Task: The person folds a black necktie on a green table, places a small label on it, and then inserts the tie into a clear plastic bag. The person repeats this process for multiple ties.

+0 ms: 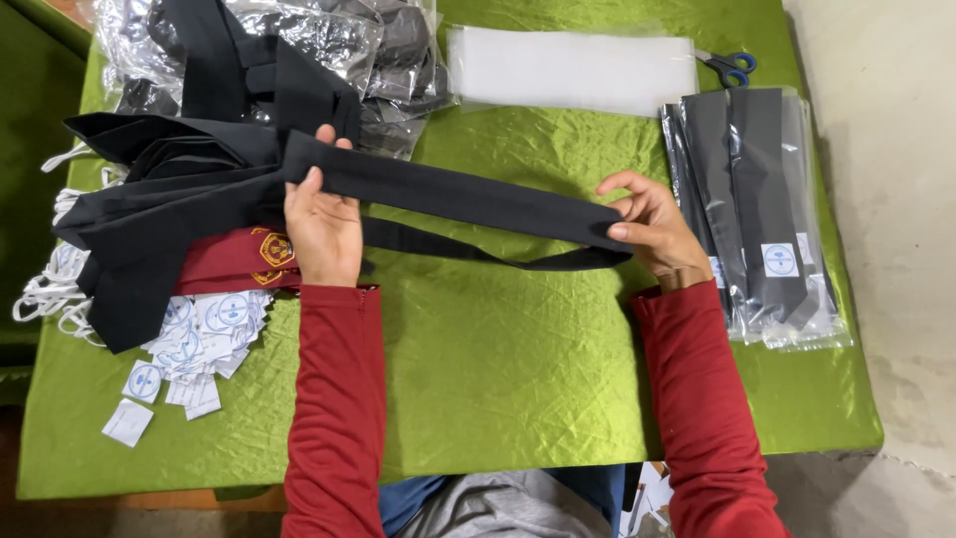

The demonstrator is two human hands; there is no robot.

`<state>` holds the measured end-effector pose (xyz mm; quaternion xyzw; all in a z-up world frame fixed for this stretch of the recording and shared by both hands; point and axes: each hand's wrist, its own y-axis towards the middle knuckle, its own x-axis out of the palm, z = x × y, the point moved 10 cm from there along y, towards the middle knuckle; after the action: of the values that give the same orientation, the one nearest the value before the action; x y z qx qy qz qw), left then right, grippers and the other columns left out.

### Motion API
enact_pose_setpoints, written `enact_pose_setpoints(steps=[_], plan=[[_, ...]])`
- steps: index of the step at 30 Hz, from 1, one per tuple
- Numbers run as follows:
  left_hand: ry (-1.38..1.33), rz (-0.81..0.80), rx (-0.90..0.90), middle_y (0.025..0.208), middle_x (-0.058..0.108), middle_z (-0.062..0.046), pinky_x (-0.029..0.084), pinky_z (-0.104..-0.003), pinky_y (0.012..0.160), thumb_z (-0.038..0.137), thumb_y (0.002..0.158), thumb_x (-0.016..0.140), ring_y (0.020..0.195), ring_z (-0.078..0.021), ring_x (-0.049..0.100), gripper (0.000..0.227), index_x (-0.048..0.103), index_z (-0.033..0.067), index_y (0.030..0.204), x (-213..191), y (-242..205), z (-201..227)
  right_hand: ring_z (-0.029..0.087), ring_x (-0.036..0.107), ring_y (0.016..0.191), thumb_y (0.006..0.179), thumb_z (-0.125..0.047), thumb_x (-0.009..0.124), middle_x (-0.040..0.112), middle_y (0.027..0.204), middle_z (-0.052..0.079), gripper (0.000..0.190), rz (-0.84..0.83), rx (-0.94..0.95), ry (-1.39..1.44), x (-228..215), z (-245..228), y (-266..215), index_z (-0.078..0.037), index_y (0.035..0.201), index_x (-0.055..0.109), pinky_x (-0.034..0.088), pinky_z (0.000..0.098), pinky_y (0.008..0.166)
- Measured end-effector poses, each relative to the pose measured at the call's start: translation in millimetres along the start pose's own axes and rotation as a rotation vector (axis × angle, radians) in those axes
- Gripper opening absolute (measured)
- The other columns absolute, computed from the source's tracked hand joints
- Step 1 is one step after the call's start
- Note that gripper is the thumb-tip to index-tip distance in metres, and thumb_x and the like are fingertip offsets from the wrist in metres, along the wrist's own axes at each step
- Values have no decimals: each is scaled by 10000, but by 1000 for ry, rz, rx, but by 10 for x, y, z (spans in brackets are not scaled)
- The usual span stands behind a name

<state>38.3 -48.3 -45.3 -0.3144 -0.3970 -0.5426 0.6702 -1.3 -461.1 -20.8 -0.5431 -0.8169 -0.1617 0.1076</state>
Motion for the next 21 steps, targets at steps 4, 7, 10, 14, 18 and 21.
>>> enact_pose_setpoints(steps=[4,7,10,14,18,21], plan=[[61,22,56,1469,593,-226,613,-476,1104,27,1011,584,1326,-377,646,324,612,128,1318,-118,43,199,179,656,410,766,17,755,700,705,186,546,-17,-140,146,-74,-320,-77,13,1249,500,536,258,397],[139,41,114,1423,622,-246,641,-500,1045,50,1021,575,1267,-420,679,300,588,164,1298,-156,38,311,136,506,294,791,-39,754,698,692,185,592,-83,-216,267,-243,-428,-172,-37,1306,462,486,313,300],[190,114,224,1412,658,-220,685,-496,1010,86,1041,557,1213,-407,735,267,575,218,1272,-261,39,671,35,413,310,893,-124,714,527,509,-8,514,-111,-293,401,-285,-709,-306,-124,1353,484,377,169,318],[302,446,310,1328,739,-241,692,-496,923,103,999,503,1210,-368,750,423,482,151,1418,-274,-199,972,13,241,423,1005,-238,641,309,558,-88,349,130,-335,236,-540,-800,-486,-218,1338,537,280,160,381],[395,565,387,1156,802,-251,719,-469,797,136,978,505,1090,-299,811,381,512,139,1359,-201,-309,1068,32,252,481,946,-120,634,315,657,-66,308,473,-276,156,-970,-771,-633,-190,1236,554,260,180,379],[483,517,518,1240,756,-222,747,-466,705,80,985,505,1017,-309,864,379,530,144,1357,-383,-223,1135,12,365,469,917,-199,722,480,691,-83,204,826,-158,-236,-979,-950,-722,-219,1090,614,246,197,347]])
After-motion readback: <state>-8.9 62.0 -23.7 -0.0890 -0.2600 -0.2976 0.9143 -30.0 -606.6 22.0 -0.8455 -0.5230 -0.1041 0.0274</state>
